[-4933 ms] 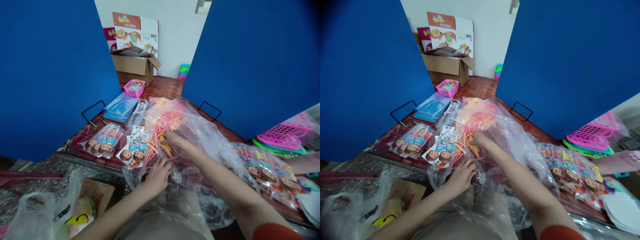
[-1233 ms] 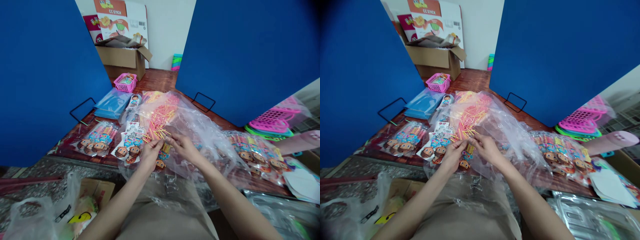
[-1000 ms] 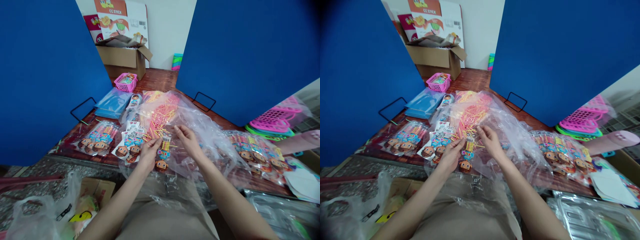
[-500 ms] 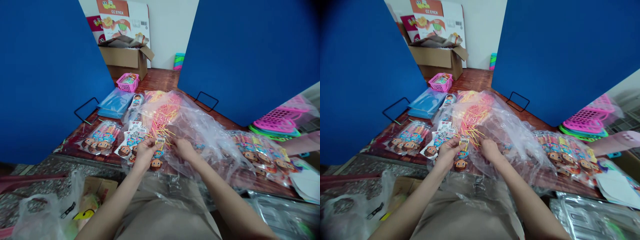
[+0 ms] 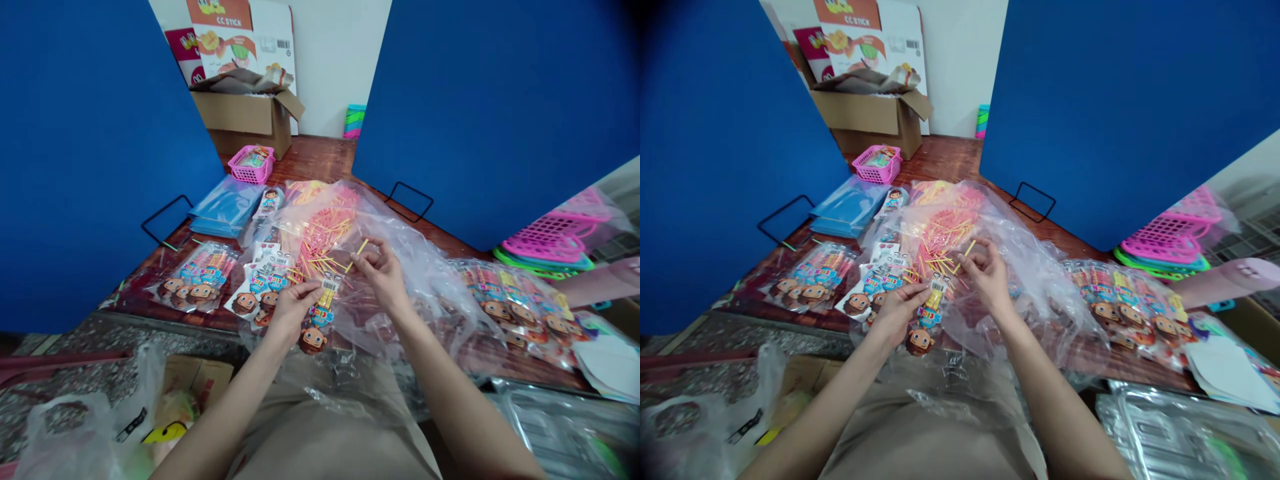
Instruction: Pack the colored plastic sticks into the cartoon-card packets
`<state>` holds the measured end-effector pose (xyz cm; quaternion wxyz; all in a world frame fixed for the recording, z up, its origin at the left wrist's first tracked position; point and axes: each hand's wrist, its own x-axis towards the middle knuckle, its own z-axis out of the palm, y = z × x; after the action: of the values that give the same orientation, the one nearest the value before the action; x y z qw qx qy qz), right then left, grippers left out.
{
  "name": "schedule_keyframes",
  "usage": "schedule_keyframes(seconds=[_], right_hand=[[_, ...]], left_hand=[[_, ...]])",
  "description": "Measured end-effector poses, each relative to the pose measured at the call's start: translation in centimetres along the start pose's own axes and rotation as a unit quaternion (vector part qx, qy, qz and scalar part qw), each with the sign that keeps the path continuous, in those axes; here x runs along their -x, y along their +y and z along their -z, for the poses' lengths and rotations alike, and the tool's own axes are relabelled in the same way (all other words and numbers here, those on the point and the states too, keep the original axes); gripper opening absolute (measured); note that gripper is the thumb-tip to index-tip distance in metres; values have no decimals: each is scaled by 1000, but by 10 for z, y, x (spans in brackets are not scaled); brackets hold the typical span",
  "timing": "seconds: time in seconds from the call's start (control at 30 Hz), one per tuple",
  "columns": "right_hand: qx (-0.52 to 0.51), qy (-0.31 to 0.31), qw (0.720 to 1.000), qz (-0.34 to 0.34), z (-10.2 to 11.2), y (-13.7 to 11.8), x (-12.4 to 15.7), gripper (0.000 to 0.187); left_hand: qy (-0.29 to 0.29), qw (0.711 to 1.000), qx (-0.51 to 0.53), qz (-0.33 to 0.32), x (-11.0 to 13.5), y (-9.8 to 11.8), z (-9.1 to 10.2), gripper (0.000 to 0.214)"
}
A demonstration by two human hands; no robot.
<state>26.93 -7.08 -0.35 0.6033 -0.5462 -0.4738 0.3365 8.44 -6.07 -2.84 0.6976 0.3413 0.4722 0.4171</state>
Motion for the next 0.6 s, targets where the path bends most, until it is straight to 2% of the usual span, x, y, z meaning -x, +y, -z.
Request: schedule_keyframes(seconds=[0.07,0.13,0.2,0.47,0.6], right_hand=[[-93,34,995,9,-7,-8,3,51],[-116,62,991,24,-12,-11,5,49],[-116,63,991,27,-15,-10,8,45],[-88,3,996,3,-21,-1,22,39],[-97,40,994,2,-22,-1,25,33]], left_hand=[[3,1000,-6,-4,0,-3,-2,31],[-2,1000,-7,-5,0,-4,-3,30],[-7,1000,-4,-4,0,-5,-5,31],[-40,999,19,27,5,0,-14,37],[-78,995,33,58,8,1,-17,39]])
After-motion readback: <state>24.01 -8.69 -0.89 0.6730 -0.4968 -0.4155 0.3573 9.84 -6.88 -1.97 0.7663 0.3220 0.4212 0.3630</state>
